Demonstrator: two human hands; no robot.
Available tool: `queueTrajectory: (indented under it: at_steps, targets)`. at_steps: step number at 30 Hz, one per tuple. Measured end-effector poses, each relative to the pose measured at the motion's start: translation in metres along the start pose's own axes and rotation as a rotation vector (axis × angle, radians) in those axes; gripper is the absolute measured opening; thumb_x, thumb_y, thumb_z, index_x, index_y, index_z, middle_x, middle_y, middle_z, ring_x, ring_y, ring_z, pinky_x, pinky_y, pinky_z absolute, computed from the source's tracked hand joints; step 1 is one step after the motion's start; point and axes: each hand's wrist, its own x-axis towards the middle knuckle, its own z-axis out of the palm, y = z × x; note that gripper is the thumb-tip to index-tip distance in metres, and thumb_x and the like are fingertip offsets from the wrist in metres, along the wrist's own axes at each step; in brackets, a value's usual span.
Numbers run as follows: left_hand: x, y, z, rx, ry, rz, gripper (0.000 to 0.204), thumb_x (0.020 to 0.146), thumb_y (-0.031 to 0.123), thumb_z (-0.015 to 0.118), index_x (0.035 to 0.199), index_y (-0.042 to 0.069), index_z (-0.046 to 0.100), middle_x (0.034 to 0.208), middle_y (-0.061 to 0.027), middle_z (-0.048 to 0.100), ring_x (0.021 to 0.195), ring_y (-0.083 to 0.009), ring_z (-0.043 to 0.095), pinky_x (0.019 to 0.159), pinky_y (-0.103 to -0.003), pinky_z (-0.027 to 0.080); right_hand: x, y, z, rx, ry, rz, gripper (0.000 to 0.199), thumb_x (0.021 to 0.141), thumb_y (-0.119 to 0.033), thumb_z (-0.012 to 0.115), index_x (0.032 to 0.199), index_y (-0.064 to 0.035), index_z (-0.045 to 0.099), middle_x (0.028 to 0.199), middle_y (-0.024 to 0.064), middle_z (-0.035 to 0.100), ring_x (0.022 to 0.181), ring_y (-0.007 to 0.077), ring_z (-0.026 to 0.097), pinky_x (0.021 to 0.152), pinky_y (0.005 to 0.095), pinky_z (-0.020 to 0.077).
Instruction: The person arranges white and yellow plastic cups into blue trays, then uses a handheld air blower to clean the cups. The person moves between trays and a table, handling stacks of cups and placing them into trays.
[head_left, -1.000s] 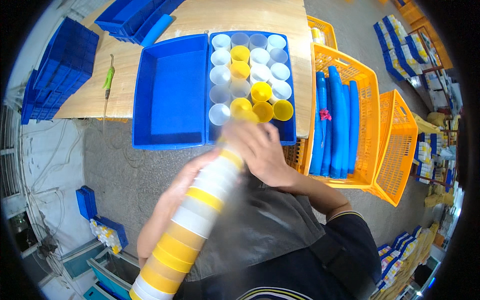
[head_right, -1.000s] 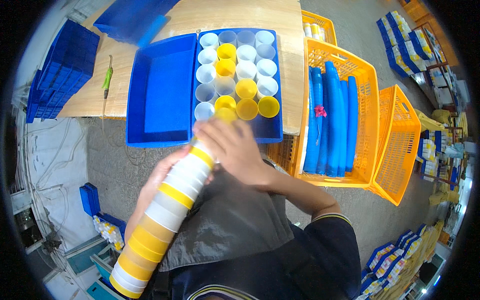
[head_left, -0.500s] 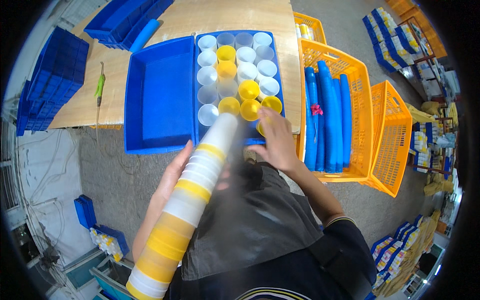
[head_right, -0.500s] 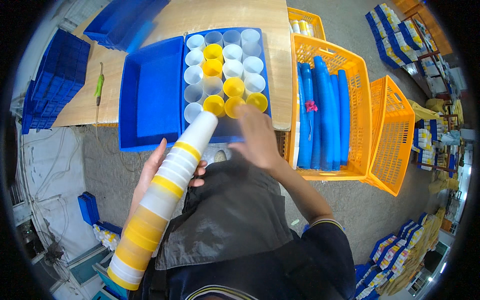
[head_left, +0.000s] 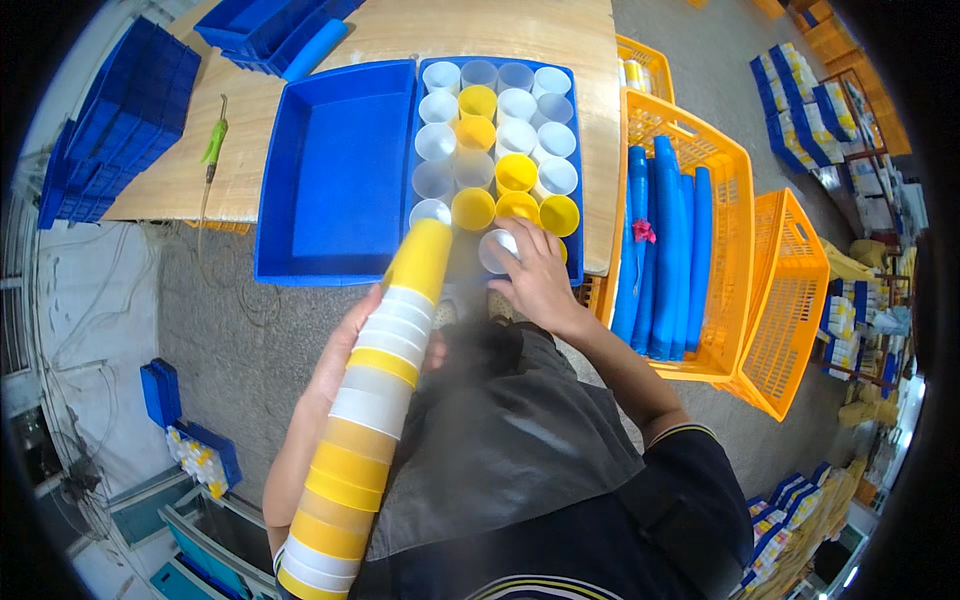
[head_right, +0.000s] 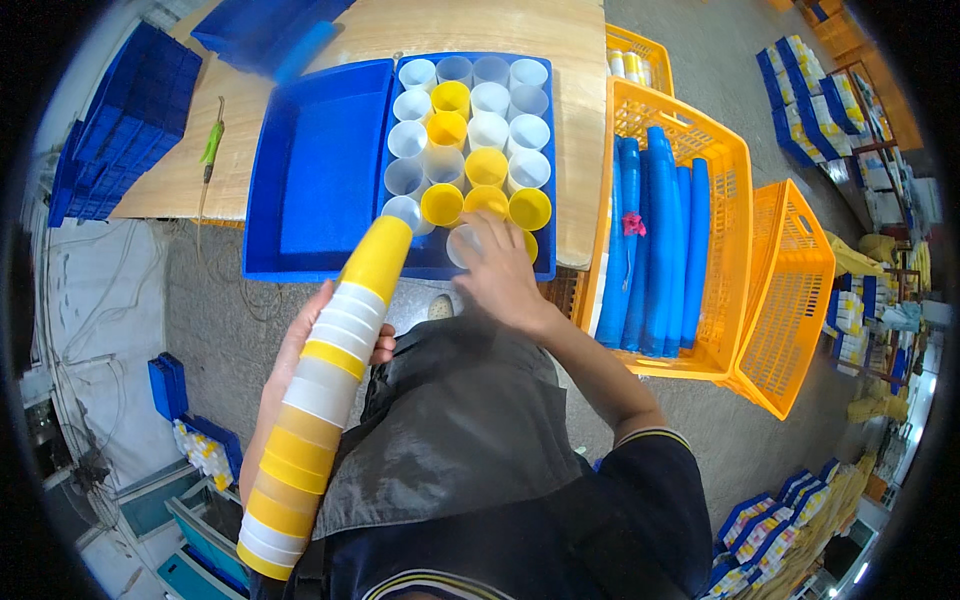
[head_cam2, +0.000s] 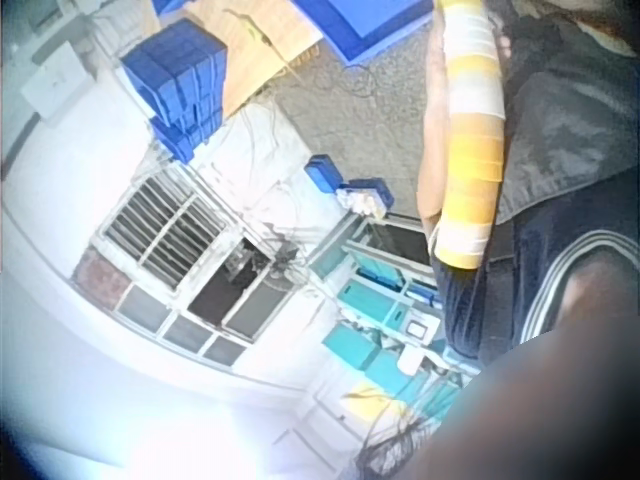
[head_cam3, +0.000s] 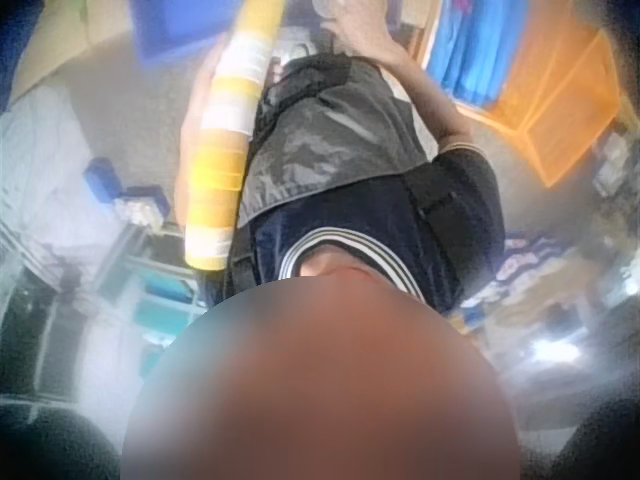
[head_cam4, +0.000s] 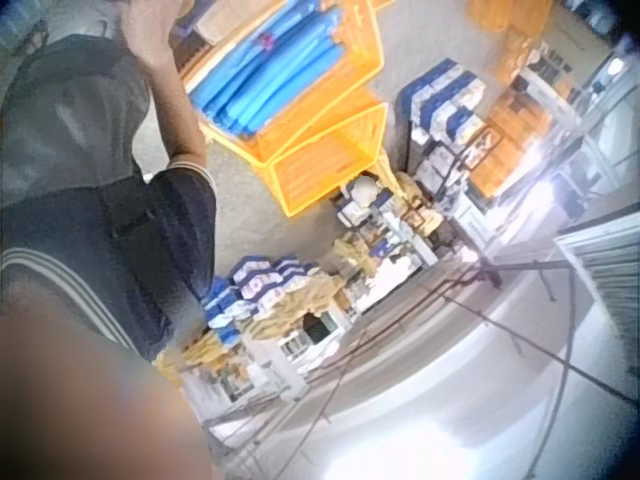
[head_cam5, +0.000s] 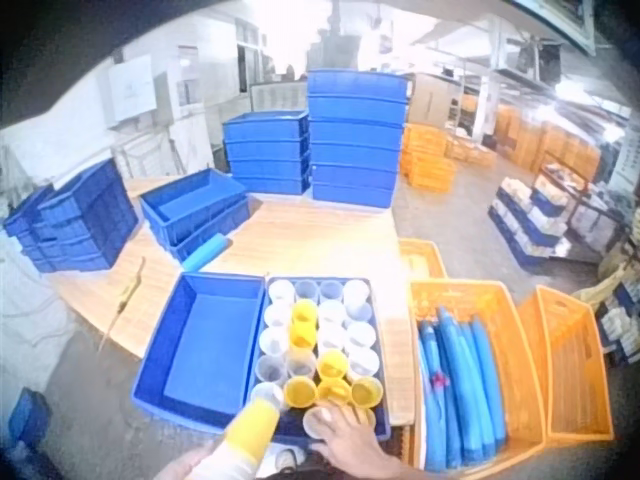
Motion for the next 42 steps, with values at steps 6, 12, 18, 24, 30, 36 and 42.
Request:
queueTrajectory:
  at_steps: [6, 12, 18, 24, 30, 36, 42]
  targets:
    - [-0.009, -0.013, 0.005, 0.204, 0.026, -0.03, 0.067, 0.092, 0.041, 0.057, 0.135, -0.008, 0.042, 0.11, -0.0276, 0.062, 0.085, -0.0313, 0.068, 0.074, -0.038, 0.059, 0.029, -0.003, -0.003, 0.131, 0.277, -0.596, 0.043, 0.081, -0.012, 0.069, 0.123, -0.0108, 0.06, 0.12, 0.009, 0.065, 0.118, 0.0262, 0.059, 0.095, 0.0415, 0.0412]
    - [-0.017, -0.009, 0.001, -0.205, -0.1, 0.226, 0.058, 0.097, 0.038, 0.052, 0.134, -0.005, 0.046, 0.108, -0.0293, 0.063, 0.083, -0.0354, 0.069, 0.077, -0.043, 0.06, 0.049, 0.011, 0.01, 1.222, 0.253, 0.315, 0.058, 0.079, -0.009, 0.075, 0.132, -0.0052, 0.052, 0.127, 0.0148, 0.058, 0.117, 0.0327, 0.058, 0.096, 0.0405, 0.0481]
    - [-0.016, -0.024, -0.001, -0.071, 0.176, 0.065, 0.065, 0.097, 0.048, 0.051, 0.126, -0.01, 0.051, 0.102, -0.0256, 0.065, 0.082, -0.0328, 0.069, 0.072, -0.041, 0.059, 0.033, -0.025, 0.013, 0.273, 0.077, -0.384, 0.067, 0.074, -0.018, 0.079, 0.133, -0.0042, 0.051, 0.142, 0.0177, 0.046, 0.128, 0.0299, 0.049, 0.099, 0.0463, 0.0432]
    - [-0.027, -0.03, 0.004, 0.023, -0.002, 0.213, 0.068, 0.089, 0.046, 0.056, 0.13, -0.008, 0.047, 0.107, -0.0257, 0.062, 0.082, -0.0286, 0.067, 0.069, -0.037, 0.058, 0.079, -0.01, 0.009, 0.392, 0.226, -0.44, 0.039, 0.085, -0.01, 0.062, 0.124, -0.0075, 0.058, 0.122, 0.0126, 0.063, 0.114, 0.0263, 0.059, 0.09, 0.0393, 0.0461]
    - [-0.021, -0.009, -0.011, -0.259, 0.169, 0.448, 0.068, 0.1, 0.048, 0.043, 0.137, -0.009, 0.038, 0.104, -0.03, 0.061, 0.073, -0.032, 0.068, 0.065, -0.038, 0.061, 0.088, -0.002, 0.023, 0.761, -0.059, 0.008, 0.084, 0.075, -0.02, 0.081, 0.146, -0.0062, 0.038, 0.13, 0.0192, 0.054, 0.121, 0.0368, 0.053, 0.102, 0.0441, 0.0433]
    - [-0.002, 0.021, -0.048, -0.205, 0.205, 0.192, 0.066, 0.099, 0.047, 0.049, 0.131, -0.01, 0.043, 0.104, -0.0264, 0.063, 0.084, -0.0306, 0.069, 0.072, -0.038, 0.062, 0.08, -0.008, 0.02, 0.204, 0.026, -0.38, 0.056, 0.079, -0.011, 0.068, 0.134, -0.0092, 0.053, 0.137, 0.0112, 0.051, 0.132, 0.0281, 0.044, 0.108, 0.0499, 0.0375]
    - [0.024, 0.117, -0.087, -0.28, 0.074, 0.195, 0.057, 0.096, 0.038, 0.056, 0.125, -0.01, 0.047, 0.098, -0.0253, 0.064, 0.078, -0.0309, 0.07, 0.068, -0.037, 0.063, 0.083, -0.019, 0.027, 0.156, -0.164, -0.271, 0.042, 0.082, -0.011, 0.066, 0.123, -0.006, 0.06, 0.1, 0.0075, 0.064, 0.099, 0.0242, 0.063, 0.099, 0.0446, 0.0424]
